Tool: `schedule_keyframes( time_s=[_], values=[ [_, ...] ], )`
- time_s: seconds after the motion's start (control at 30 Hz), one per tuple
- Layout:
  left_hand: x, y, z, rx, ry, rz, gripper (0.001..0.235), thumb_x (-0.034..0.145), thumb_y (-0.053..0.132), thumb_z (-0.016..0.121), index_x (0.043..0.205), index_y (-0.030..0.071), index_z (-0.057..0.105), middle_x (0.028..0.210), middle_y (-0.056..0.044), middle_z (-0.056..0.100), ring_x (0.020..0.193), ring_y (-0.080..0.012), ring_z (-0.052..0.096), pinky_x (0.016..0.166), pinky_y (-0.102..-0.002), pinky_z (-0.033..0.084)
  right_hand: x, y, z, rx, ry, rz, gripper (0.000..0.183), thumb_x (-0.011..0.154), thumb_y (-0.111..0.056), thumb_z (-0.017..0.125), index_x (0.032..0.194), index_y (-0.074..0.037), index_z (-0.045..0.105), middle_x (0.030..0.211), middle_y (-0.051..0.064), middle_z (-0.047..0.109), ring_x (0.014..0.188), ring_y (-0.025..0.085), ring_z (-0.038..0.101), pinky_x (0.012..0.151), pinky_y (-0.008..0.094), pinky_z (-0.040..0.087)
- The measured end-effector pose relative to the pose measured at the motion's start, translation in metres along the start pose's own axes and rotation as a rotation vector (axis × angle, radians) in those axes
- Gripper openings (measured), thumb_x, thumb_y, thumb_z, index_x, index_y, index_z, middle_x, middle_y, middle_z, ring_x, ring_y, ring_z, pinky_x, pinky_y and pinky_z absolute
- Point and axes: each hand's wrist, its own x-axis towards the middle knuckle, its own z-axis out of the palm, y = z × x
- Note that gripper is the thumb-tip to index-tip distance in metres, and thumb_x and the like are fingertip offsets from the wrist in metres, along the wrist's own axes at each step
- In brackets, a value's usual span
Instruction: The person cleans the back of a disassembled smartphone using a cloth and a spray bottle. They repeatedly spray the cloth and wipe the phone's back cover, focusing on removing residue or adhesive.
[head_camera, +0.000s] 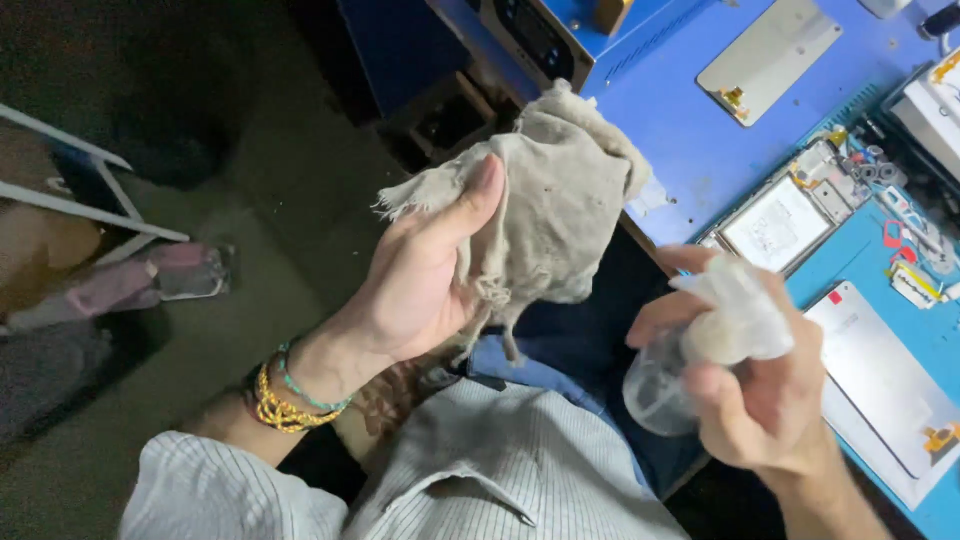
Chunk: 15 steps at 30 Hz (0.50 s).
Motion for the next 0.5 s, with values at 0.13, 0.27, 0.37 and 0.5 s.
schedule_keyframes(
  time_s=[0.13, 0.27, 0.37, 0.5],
  values=[
    [-0.007, 0.005, 0.020, 0.056, -0.032, -0.058, 0.057, 0.102, 0.031, 0.055, 0.145, -0.007, 0.061, 0.151, -0.023, 0.065, 0.137, -0.0313, 0.064, 0.108, -0.039, 0.057, -0.005, -0.018, 0.011, -0.057, -0.064, 0.128, 0.081, 0.108, -0.063, 0.026, 0.145, 0.004, 0.054, 0.090, -0.004, 0.079, 0.062, 0.009, 0.071, 0.059, 0.022, 0.056],
    [-0.007, -0.002, 0.012, -0.081, -0.138, 0.011, 0.055, 0.110, 0.025, 0.048, 0.151, -0.010, 0.051, 0.157, -0.026, 0.055, 0.145, -0.0323, 0.055, 0.122, -0.043, 0.048, -0.004, -0.013, 0.011, -0.060, -0.065, 0.192, 0.067, 0.110, -0.053, 0.022, 0.118, -0.003, 0.066, 0.089, -0.002, 0.081, 0.066, 0.015, 0.076, 0.062, 0.026, 0.058],
    [-0.009, -0.001, 0.009, -0.125, -0.164, -0.014, 0.057, 0.110, 0.028, 0.048, 0.155, -0.007, 0.048, 0.159, -0.024, 0.053, 0.147, -0.0317, 0.053, 0.123, -0.043, 0.047, -0.008, -0.007, 0.013, -0.118, -0.108, 0.175, 0.071, 0.111, -0.051, 0.014, 0.096, -0.017, 0.075, 0.090, -0.003, 0.073, 0.052, 0.014, 0.064, 0.052, 0.027, 0.047],
    [-0.009, -0.002, 0.015, -0.039, -0.099, -0.027, 0.054, 0.108, 0.029, 0.051, 0.150, -0.005, 0.055, 0.153, -0.023, 0.060, 0.139, -0.0332, 0.060, 0.113, -0.044, 0.054, -0.004, -0.010, 0.016, -0.057, -0.084, 0.160, 0.068, 0.110, -0.057, 0.021, 0.119, -0.005, 0.064, 0.088, -0.003, 0.080, 0.064, 0.013, 0.076, 0.061, 0.025, 0.057]
  ],
)
